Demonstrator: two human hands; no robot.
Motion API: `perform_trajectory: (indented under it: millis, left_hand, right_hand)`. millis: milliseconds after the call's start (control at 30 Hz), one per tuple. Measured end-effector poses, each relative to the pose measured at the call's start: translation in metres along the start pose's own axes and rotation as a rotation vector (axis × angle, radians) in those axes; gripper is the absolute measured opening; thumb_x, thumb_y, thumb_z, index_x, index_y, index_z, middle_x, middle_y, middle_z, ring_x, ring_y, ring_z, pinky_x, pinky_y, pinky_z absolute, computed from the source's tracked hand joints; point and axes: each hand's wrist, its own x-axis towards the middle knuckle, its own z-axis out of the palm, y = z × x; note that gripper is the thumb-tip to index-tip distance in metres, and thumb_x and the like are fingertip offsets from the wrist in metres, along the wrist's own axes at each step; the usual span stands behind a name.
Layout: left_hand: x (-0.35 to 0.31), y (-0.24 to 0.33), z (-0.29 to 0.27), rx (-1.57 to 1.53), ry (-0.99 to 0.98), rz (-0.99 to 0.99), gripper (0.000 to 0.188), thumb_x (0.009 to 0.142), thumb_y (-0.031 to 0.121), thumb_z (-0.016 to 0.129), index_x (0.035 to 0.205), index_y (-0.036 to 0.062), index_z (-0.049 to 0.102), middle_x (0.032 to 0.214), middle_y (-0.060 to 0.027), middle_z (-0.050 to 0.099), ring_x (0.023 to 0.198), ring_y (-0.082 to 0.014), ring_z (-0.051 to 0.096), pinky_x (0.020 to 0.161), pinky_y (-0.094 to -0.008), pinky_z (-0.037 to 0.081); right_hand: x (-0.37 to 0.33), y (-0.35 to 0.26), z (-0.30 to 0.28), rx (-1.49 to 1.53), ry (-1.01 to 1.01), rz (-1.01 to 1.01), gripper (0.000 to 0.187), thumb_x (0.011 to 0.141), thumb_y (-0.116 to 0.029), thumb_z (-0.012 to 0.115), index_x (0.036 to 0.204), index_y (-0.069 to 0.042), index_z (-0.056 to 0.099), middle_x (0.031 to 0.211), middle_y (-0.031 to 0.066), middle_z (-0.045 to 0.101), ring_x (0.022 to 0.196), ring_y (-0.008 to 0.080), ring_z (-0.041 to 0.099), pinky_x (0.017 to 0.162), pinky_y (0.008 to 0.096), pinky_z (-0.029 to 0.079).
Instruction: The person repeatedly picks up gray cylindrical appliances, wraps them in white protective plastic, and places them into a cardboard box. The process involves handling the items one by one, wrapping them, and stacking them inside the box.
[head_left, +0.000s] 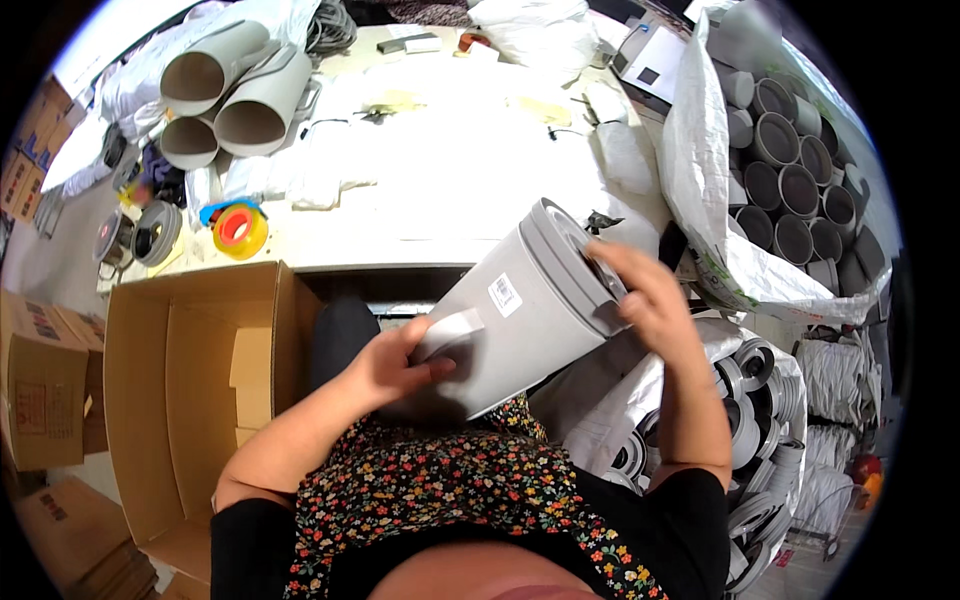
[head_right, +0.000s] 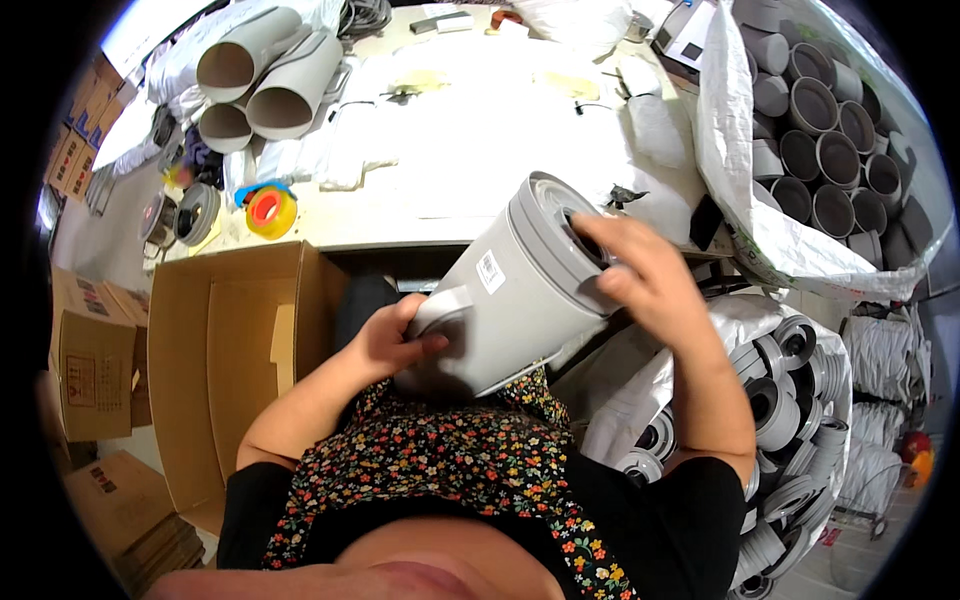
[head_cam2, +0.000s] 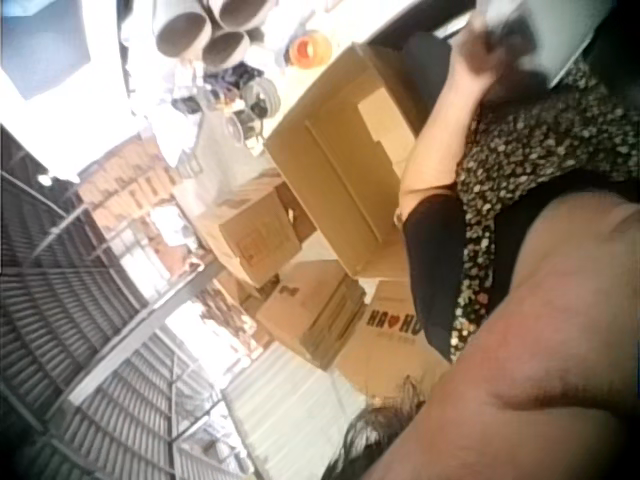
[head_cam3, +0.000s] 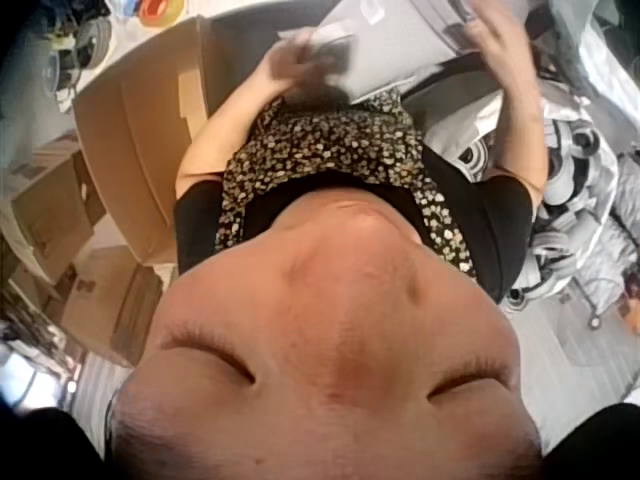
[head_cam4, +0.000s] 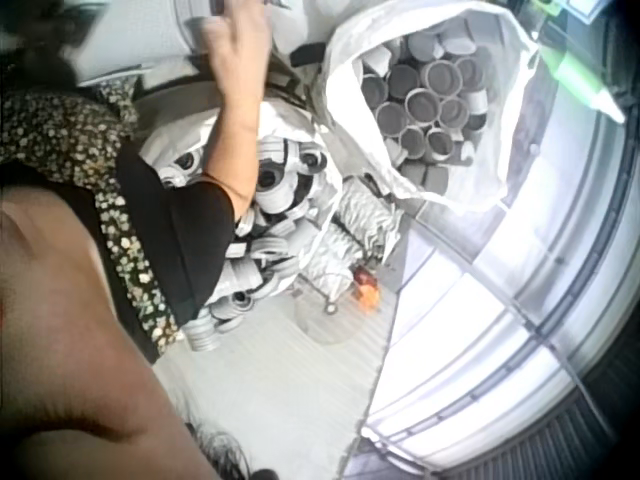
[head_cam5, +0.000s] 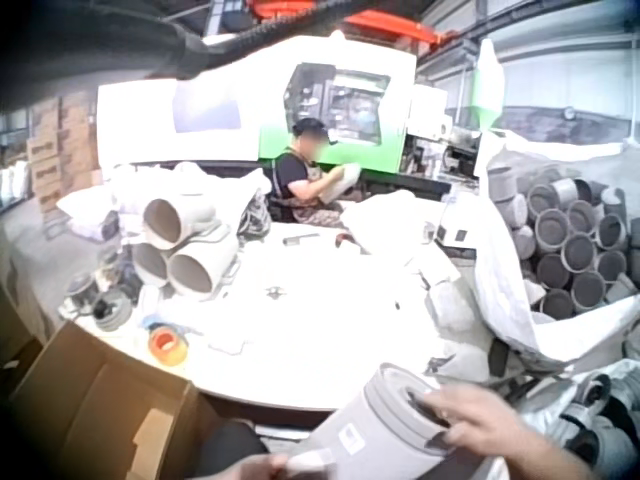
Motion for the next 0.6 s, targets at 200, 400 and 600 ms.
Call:
perform_trajectory:
  millis: [200,400,600]
  left_hand:
    - [0.017,-0.023,0.017,0.173,-0.003,0.19,0.039,0.081,0.027,0.066,0.112,0.0071,0.053,0.089,-0.0151,0.062,0.082,-0.029,0.062,0.072,-0.0369,0.047]
    - [0.017,-0.015,0.02,0.114,-0.03,0.162,0.035,0.081,0.03,0.066,0.105,0.0057,0.056,0.087,-0.0155,0.062,0.078,-0.0279,0.061,0.069,-0.0361,0.046]
    - [0.014,-0.01,0.026,0.186,-0.059,0.167,0.034,0.082,0.03,0.065,0.106,0.0068,0.056,0.087,-0.0154,0.062,0.078,-0.0276,0.061,0.07,-0.0349,0.047]
  right_hand:
    - [0.033,-0.008,-0.024,0.162,0.125,-0.201,0.086,0.082,-0.07,0.036,0.137,-0.003,0.035,0.143,0.0135,0.034,0.134,0.0267,0.026,0.11,0.04,0.014]
    - [0.034,-0.001,0.01,0.241,-0.156,-0.164,0.078,0.085,-0.064,0.04,0.136,-0.005,0.039,0.142,0.0159,0.034,0.134,0.0307,0.028,0.108,0.0433,0.021]
    - [0.062,0.07,-0.024,0.188,0.358,0.242,0.055,0.098,-0.041,0.029,0.1,0.002,0.063,0.1,0.0123,0.064,0.1,0.0209,0.057,0.096,0.0313,0.036]
